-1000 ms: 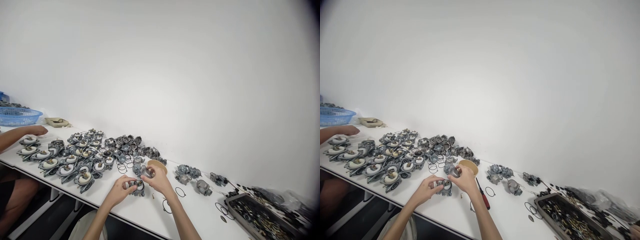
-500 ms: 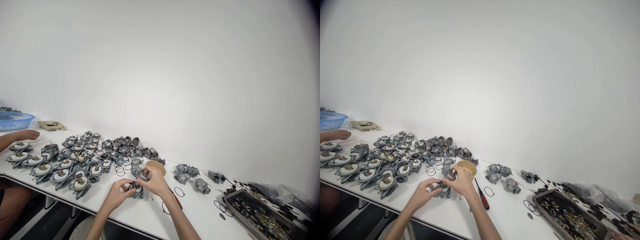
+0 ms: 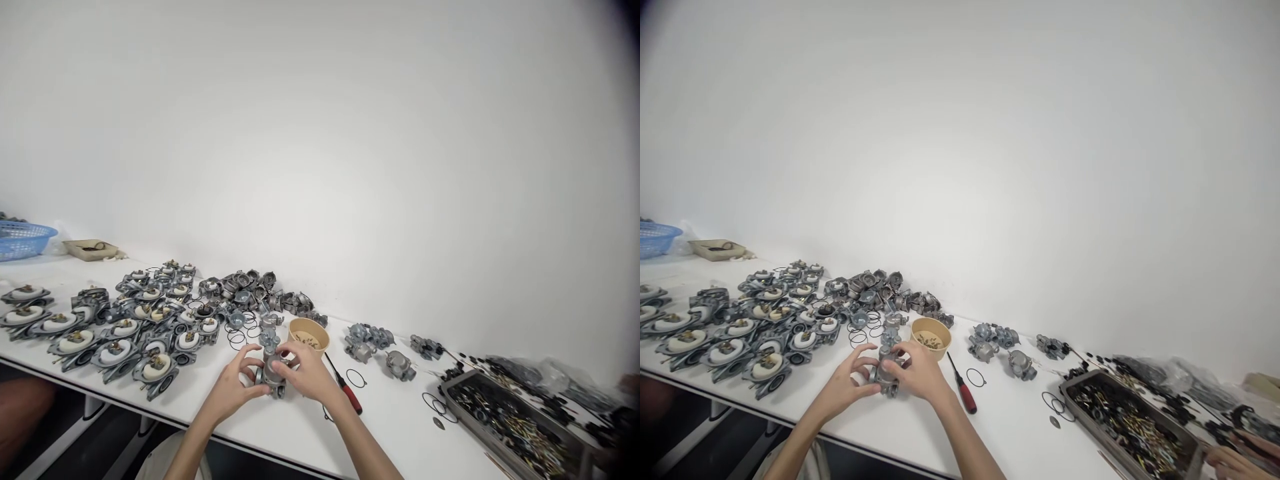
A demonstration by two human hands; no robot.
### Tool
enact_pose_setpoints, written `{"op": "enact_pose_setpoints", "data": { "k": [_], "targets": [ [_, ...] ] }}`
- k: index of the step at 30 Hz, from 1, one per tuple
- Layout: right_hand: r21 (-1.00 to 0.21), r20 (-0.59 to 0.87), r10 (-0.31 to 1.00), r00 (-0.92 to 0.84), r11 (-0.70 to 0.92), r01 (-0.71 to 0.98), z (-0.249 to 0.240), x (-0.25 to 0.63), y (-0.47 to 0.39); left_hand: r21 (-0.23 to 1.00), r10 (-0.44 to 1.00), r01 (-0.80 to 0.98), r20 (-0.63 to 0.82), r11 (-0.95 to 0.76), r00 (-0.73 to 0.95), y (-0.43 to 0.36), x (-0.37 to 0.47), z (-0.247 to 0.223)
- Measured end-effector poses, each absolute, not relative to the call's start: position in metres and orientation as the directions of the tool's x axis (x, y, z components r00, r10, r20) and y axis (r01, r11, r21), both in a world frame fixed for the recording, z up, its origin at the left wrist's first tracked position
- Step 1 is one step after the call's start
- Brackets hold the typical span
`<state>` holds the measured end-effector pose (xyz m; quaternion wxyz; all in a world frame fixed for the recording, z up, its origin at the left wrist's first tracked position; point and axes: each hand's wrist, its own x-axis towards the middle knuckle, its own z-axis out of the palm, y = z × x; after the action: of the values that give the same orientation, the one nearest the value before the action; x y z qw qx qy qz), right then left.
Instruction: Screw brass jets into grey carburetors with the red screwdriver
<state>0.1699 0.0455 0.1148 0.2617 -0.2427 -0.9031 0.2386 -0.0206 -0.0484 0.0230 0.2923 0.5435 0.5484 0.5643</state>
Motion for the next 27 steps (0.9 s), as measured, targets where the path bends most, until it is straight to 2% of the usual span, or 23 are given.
{"op": "enact_pose_setpoints", "data": {
  "k": [4,7,12,14,18,23,27],
  "targets": [
    [-0.652,0.454,0.671,-0.587,0.699,0.295,0.120,0.197,0.072,0.918,0.932,0.330,0.299,-0.221,-0.204,-0.052,-0.020,0.029],
    [-0.652,0.457,0.758,-0.465,0.641,0.404,0.113,0.221,0.084,0.912,0.936,0.350,0.295,-0.215,-0.192,-0.053,-0.021,0.031],
    [-0.467,0.355,0.711,-0.607,0.697,0.543,0.083,0.241,0.075,0.918,0.936,0.330,0.295,-0.222,-0.192,-0.052,-0.021,0.033],
    [-0.428,0.356,0.731,-0.582,0.681,0.594,0.077,0.245,0.074,0.921,0.937,0.316,0.296,-0.228,-0.187,-0.053,-0.021,0.033],
    [-0.462,0.380,0.778,-0.500,0.628,0.627,0.079,0.250,0.087,0.940,0.949,0.260,0.268,-0.219,-0.167,-0.054,-0.022,0.033],
    [-0.496,0.291,0.711,-0.640,0.684,0.534,0.076,0.239,0.101,0.937,0.956,0.269,0.264,-0.224,-0.125,-0.053,-0.025,0.028],
    [-0.487,0.286,0.708,-0.646,0.687,0.539,0.061,0.233,0.104,0.936,0.961,0.274,0.257,-0.222,-0.098,-0.051,-0.026,0.026]
  ]
}}
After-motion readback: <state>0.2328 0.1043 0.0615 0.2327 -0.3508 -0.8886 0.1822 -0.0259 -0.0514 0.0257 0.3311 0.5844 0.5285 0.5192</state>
